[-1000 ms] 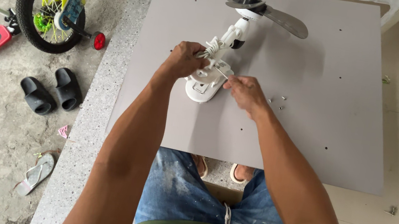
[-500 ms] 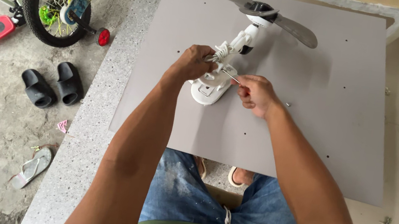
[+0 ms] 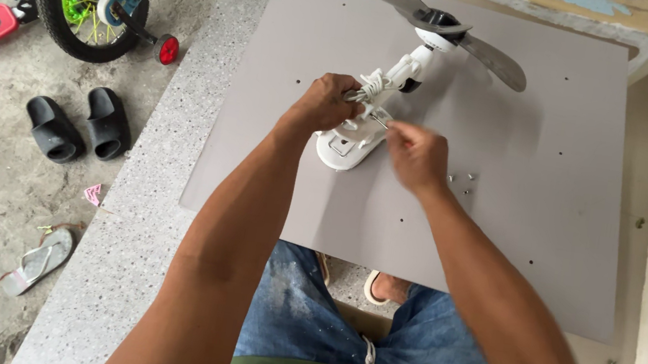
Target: The person uses a screwdriver to remove screws from the base and neck of a small electric fan. They detach the base plate and separate the fan head from the stand, leaving the components on the table.
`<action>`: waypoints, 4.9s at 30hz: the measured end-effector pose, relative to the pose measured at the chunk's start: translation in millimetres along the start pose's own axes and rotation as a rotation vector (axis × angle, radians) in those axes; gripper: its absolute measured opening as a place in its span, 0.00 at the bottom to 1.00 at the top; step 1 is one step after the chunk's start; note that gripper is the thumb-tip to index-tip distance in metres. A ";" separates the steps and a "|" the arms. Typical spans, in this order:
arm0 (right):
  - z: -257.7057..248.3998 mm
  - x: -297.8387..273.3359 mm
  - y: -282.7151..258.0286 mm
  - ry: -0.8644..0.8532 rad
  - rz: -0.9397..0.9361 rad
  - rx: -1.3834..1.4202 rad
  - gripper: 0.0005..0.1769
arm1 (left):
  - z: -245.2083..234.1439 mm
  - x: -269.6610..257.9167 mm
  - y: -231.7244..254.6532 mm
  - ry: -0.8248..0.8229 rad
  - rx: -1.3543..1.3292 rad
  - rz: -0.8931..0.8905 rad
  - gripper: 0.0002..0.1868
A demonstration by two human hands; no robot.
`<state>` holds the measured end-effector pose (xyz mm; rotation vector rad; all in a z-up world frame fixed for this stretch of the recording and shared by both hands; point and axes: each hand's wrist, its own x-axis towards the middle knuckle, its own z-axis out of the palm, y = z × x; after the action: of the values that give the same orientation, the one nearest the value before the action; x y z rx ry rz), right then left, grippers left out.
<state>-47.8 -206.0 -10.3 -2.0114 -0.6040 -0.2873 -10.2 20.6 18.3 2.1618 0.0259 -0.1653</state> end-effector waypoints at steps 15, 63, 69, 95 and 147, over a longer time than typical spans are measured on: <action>-12.5 -11.8 -6.3 0.030 -0.364 -0.437 0.05 | 1.8 3.7 -8.3 -0.007 0.052 0.071 0.17; -3.7 -7.9 10.5 0.014 0.394 -0.017 0.12 | -2.5 -0.6 -4.1 -0.035 -0.001 -0.013 0.16; 3.1 -16.2 17.4 0.047 0.469 0.096 0.13 | -4.3 5.5 -8.8 -0.043 -0.158 -0.024 0.15; 3.3 0.4 -14.5 0.114 0.911 0.445 0.18 | 21.2 2.0 -1.6 0.038 -0.093 -0.051 0.14; -12.1 -27.5 -0.6 0.135 0.886 0.695 0.18 | 36.3 -57.8 21.2 0.179 -0.320 -0.086 0.16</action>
<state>-70.8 -224.4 -15.9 -1.3848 0.2844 0.2941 -69.7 -18.8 23.1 1.8503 0.2328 -0.0141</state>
